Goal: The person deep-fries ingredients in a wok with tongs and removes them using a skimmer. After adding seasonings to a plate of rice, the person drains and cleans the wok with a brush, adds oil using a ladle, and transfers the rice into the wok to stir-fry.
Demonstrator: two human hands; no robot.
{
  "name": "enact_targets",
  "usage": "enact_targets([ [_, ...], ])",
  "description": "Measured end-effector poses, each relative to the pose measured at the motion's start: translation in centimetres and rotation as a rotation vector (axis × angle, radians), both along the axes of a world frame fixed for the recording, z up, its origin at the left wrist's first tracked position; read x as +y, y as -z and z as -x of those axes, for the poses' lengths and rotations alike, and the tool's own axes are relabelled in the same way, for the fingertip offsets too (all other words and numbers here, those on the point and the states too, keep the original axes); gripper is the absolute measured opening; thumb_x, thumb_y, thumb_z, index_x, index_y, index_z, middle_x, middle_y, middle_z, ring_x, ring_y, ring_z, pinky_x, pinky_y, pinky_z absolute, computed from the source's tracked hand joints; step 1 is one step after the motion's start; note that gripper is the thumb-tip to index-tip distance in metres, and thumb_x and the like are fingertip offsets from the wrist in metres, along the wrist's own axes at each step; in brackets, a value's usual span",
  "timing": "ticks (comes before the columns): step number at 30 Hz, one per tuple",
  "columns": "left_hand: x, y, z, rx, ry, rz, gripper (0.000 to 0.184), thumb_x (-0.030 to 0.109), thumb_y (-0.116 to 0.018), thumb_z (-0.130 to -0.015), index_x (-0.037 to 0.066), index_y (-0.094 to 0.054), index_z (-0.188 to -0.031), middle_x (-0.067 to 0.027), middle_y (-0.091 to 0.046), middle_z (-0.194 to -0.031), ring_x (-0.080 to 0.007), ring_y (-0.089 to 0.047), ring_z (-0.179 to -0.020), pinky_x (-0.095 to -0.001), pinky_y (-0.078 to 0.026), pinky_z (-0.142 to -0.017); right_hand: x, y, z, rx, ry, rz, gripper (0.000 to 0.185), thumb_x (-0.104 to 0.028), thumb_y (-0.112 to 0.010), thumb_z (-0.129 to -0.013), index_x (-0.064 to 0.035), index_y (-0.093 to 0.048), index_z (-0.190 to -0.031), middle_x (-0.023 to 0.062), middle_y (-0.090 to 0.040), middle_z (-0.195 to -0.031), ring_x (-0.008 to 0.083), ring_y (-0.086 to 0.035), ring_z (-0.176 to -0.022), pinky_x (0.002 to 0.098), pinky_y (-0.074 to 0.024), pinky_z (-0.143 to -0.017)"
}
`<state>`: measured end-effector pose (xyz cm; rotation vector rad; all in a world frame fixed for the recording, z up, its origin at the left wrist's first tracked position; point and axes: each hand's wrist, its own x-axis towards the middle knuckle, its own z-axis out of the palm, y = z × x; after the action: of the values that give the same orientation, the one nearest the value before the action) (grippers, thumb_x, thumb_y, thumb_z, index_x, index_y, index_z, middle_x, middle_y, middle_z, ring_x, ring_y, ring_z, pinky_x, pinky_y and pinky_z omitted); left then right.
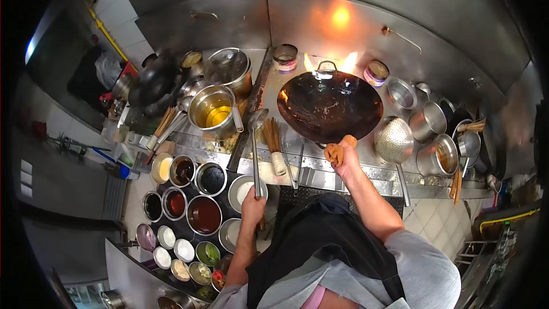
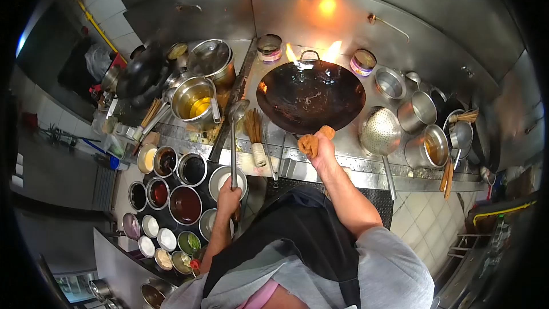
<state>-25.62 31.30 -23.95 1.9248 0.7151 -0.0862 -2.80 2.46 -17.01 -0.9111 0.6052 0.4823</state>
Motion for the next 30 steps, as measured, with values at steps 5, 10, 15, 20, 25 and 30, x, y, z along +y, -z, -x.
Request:
enact_targets([
  [5,0.6,-3.0,0.4,0.026,0.001,0.047,0.055,0.018,-0.058,-0.082,0.006,-0.053,-0.136,-0.0215,-0.069,-0.103,-0.0375,-0.067,-0.097,-0.0435,-0.051,-0.086,4.6,-3.7,0.8,-0.085,0.070,0.009,0.018,-0.016,-0.052,-0.090,-0.0078,-0.052,-0.105,0.0099,-0.066,-0.090,0.0265,-0.068,-0.074,0.0386,-0.0493,-0.046],
  [10,0.8,-4.6,1.0,0.001,-0.003,-0.030,0.054,0.019,-0.058,-0.082,0.009,-0.054,-0.135,-0.0219,-0.069,-0.102,-0.0389,-0.067,-0.096,-0.0450,-0.051,-0.085,9.8,-6.7,-1.5,-0.126,0.081,0.002,0.016,-0.008,-0.054,-0.088,-0.0038,-0.051,-0.103,0.0103,-0.062,-0.085,0.0287,-0.068,-0.070,0.0433,-0.0563,-0.052],
  [15,0.8,-4.1,1.6,-0.062,-0.030,-0.051,0.050,0.016,-0.057,-0.081,0.011,-0.056,-0.131,-0.0103,-0.060,-0.071,-0.0243,-0.060,-0.064,-0.0391,-0.048,-0.063,15.0,-7.5,-5.7,-0.246,0.054,0.045,0.020,-0.009,-0.055,-0.088,-0.0030,-0.051,-0.107,0.0118,-0.063,-0.088,0.0298,-0.069,-0.073,0.0450,-0.0571,-0.055],
  [20,0.7,-6.1,1.5,0.045,-0.002,0.017,0.053,0.020,-0.059,-0.083,0.013,-0.053,-0.135,-0.0225,-0.069,-0.107,-0.0424,-0.065,-0.103,-0.0485,-0.050,-0.089,20.1,-7.9,-11.1,-0.396,0.076,0.052,0.021,-0.002,-0.053,-0.087,0.0002,-0.048,-0.107,0.0134,-0.060,-0.090,0.0310,-0.068,-0.075,0.0466,-0.0598,-0.063],
  [25,0.8,-6.4,1.2,0.036,-0.004,0.021,0.056,0.021,-0.059,-0.084,0.012,-0.050,-0.138,-0.0240,-0.068,-0.111,-0.0431,-0.063,-0.106,-0.0484,-0.050,-0.092,24.3,-7.2,-16.4,-0.558,0.128,0.333,0.026,-0.004,-0.063,-0.080,0.0043,-0.059,-0.103,0.0118,-0.063,-0.093,0.0244,-0.065,-0.082,0.0404,-0.0532,-0.071],
  [30,0.8,-6.5,1.0,0.036,0.011,0.007,0.060,0.021,-0.060,-0.084,0.009,-0.047,-0.142,-0.0259,-0.067,-0.110,-0.0433,-0.064,-0.105,-0.0484,-0.050,-0.091,26.8,-8.4,-19.7,-0.754,0.090,0.768,0.036,-0.013,-0.067,-0.074,0.0046,-0.062,-0.105,0.0197,-0.069,-0.099,0.0320,-0.068,-0.092,0.0416,-0.0515,-0.083],
])
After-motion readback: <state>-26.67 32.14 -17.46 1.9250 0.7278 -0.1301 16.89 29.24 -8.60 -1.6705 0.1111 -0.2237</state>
